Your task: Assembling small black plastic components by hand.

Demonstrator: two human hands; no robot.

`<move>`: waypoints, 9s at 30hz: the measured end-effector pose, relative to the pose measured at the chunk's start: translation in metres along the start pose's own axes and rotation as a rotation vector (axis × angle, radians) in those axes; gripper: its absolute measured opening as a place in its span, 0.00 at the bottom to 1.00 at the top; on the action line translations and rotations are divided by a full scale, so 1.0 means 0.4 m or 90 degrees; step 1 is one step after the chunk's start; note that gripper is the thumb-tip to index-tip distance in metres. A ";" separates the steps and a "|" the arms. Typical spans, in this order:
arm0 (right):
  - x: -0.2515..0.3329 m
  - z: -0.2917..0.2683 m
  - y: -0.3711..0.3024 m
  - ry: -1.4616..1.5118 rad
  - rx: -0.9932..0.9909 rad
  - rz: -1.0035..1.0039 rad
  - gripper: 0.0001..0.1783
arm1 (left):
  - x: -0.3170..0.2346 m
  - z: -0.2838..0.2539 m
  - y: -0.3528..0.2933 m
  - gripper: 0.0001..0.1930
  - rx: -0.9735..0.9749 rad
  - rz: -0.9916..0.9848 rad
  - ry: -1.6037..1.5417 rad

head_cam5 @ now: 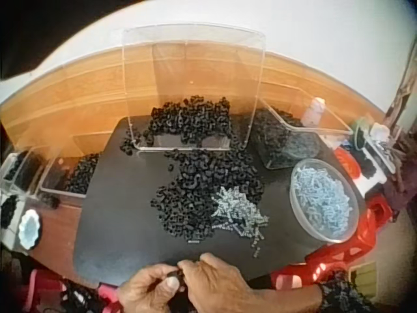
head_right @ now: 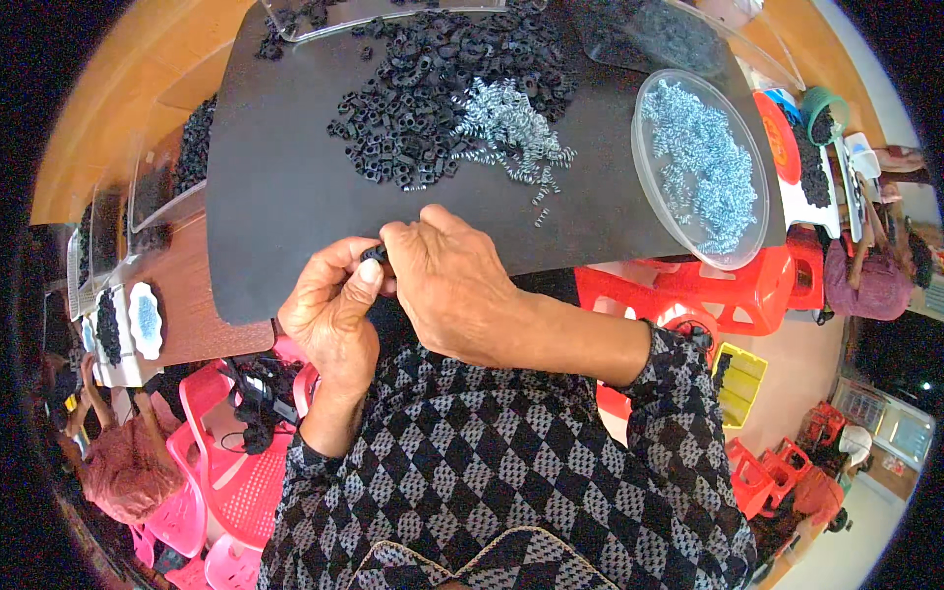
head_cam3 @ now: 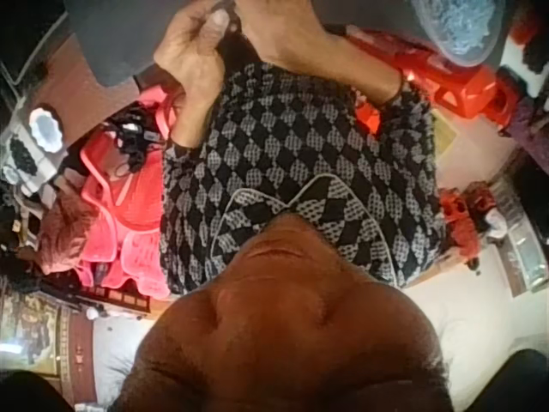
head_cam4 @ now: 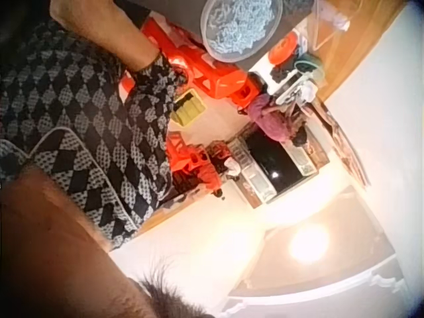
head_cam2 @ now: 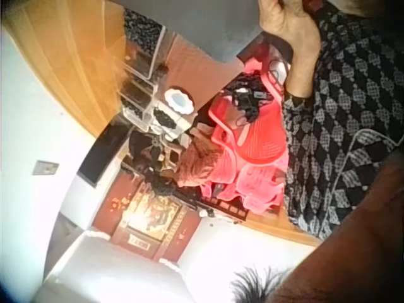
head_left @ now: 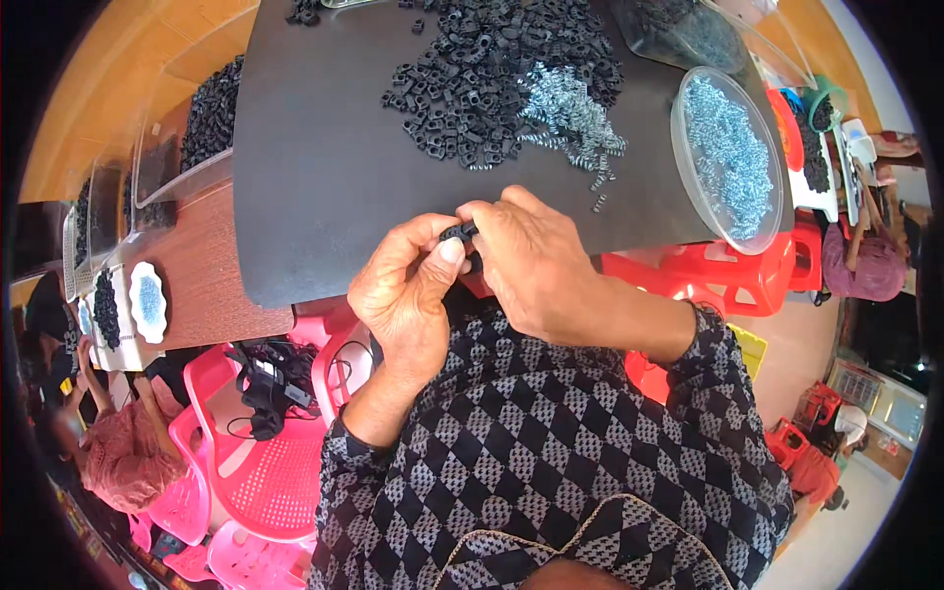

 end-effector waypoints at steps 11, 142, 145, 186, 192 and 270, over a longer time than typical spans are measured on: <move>-0.004 -0.011 0.004 -0.087 -0.110 -0.029 0.29 | 0.002 0.025 -0.005 0.07 0.006 -0.114 -0.182; -0.080 -0.032 -0.009 -0.049 -0.233 0.027 0.15 | 0.000 0.077 0.632 0.12 0.352 0.144 0.610; -0.083 -0.032 -0.007 -0.028 -0.234 0.037 0.15 | -0.008 0.088 0.638 0.11 0.332 0.129 0.681; 0.001 -0.061 0.033 -0.015 -0.273 -0.042 0.13 | -0.081 -0.018 0.104 0.08 0.193 0.019 0.195; -0.004 -0.042 0.020 -0.012 -0.254 -0.049 0.16 | -0.061 -0.022 0.088 0.07 0.170 0.009 0.199; 0.000 -0.005 0.020 0.131 -0.287 0.109 0.12 | -0.018 0.002 0.040 0.11 -0.010 -0.034 -0.186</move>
Point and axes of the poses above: each hand's wrist, its own y-axis towards the middle knuckle, its own z-axis out of the palm, x = y × z, the point moved 4 cm from there along y, towards the middle knuckle, and after that the axes turned 3 degrees about -x, right-handed, at the moved point
